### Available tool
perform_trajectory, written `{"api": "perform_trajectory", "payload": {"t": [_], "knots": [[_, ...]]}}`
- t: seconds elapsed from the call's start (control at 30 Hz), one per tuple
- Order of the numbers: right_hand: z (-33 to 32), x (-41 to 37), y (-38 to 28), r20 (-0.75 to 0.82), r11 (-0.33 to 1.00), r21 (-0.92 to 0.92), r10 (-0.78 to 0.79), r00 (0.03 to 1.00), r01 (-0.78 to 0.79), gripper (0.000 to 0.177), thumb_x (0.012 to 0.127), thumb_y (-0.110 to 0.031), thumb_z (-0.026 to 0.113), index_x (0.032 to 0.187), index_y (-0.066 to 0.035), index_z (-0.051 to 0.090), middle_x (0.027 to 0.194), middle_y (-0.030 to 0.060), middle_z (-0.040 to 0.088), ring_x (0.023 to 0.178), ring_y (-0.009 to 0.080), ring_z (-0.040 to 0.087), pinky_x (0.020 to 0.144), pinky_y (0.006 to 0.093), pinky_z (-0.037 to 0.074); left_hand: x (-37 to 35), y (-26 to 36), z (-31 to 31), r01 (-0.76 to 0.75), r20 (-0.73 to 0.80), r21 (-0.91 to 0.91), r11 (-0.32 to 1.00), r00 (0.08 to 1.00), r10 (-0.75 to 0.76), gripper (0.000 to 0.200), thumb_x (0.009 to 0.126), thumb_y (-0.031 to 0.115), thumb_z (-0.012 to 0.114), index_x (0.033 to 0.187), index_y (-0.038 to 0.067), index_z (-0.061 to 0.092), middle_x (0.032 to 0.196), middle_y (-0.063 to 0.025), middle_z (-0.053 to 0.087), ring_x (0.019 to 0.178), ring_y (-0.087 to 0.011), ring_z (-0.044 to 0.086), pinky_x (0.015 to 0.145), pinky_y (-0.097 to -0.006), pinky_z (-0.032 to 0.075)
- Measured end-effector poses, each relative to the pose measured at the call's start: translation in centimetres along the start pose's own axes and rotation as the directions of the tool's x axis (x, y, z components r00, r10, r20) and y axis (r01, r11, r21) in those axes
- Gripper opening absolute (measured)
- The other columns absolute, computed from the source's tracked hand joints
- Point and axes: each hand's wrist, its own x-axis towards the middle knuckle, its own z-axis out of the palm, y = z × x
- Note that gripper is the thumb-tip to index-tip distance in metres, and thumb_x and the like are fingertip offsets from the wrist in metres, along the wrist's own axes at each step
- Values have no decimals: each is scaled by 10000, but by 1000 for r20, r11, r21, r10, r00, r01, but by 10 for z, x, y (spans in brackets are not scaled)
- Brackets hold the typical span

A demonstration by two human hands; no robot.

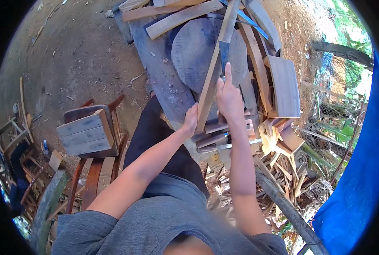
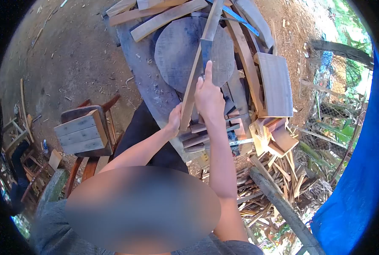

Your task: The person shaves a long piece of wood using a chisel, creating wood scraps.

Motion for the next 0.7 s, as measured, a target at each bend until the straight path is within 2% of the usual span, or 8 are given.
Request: {"api": "perform_trajectory", "payload": {"t": [0.07,0.23,0.3,0.33,0.43,0.47,0.6,0.7], "knots": [[-7,11,1,-15,1000,-21,-10,1000,9,581,981,-366,343,1503,-207,145,912,327,628,874,499,606,802,561,468,7,11,2,-51,103,26,998,994,48,369,974,370,345,871,90,561,651,-56,551,499,-160,537,438,-303,441],[2,-3,-2,-35,1000,-10,11,999,-12,580,989,-355,341,1507,-212,122,878,316,635,848,496,610,790,572,466,20,18,5,-41,121,21,999,992,38,332,972,336,361,872,95,566,655,-45,547,508,-148,530,444,-301,438],[20,-29,4,-12,1000,22,-2,1000,3,589,988,-350,342,1510,-215,106,858,319,632,828,495,611,770,572,469,14,18,7,-49,48,25,998,998,48,416,953,347,370,856,43,638,751,-55,600,671,-138,549,603,-317,426],[23,-41,5,27,999,33,18,999,-18,590,987,-345,344,1510,-215,106,848,320,630,818,494,611,756,572,471,4,29,13,-21,-16,55,998,1000,22,411,956,334,363,868,48,644,749,-51,602,672,-137,551,606,-318,429],[14,-25,5,-13,1000,17,5,1000,-4,576,983,-347,345,1504,-204,144,885,326,628,828,499,611,768,572,472,19,13,1,-24,118,13,1000,993,22,415,954,343,366,869,46,643,743,-52,606,661,-143,562,601,-313,435],[7,-3,3,-65,1000,8,-15,998,16,572,982,-348,344,1502,-199,156,906,327,628,841,500,611,786,572,470,22,11,2,-13,151,-13,1000,988,15,377,978,382,339,880,101,570,697,-32,555,578,-155,553,493,-315,456],[-13,74,-5,-182,997,52,-45,982,56,568,982,-360,342,1496,-188,171,941,328,626,873,508,604,815,570,466,18,22,3,10,157,-35,999,988,-5,392,976,388,326,875,93,564,688,-43,559,567,-168,553,481,-316,455],[-2,43,3,-139,999,40,-32,990,38,568,985,-358,339,1497,-191,161,947,330,624,878,507,604,805,567,470,14,20,3,27,183,-5,1000,983,-25,374,976,366,329,894,93,571,712,-44,565,582,-163,554,493,-323,457]]}}
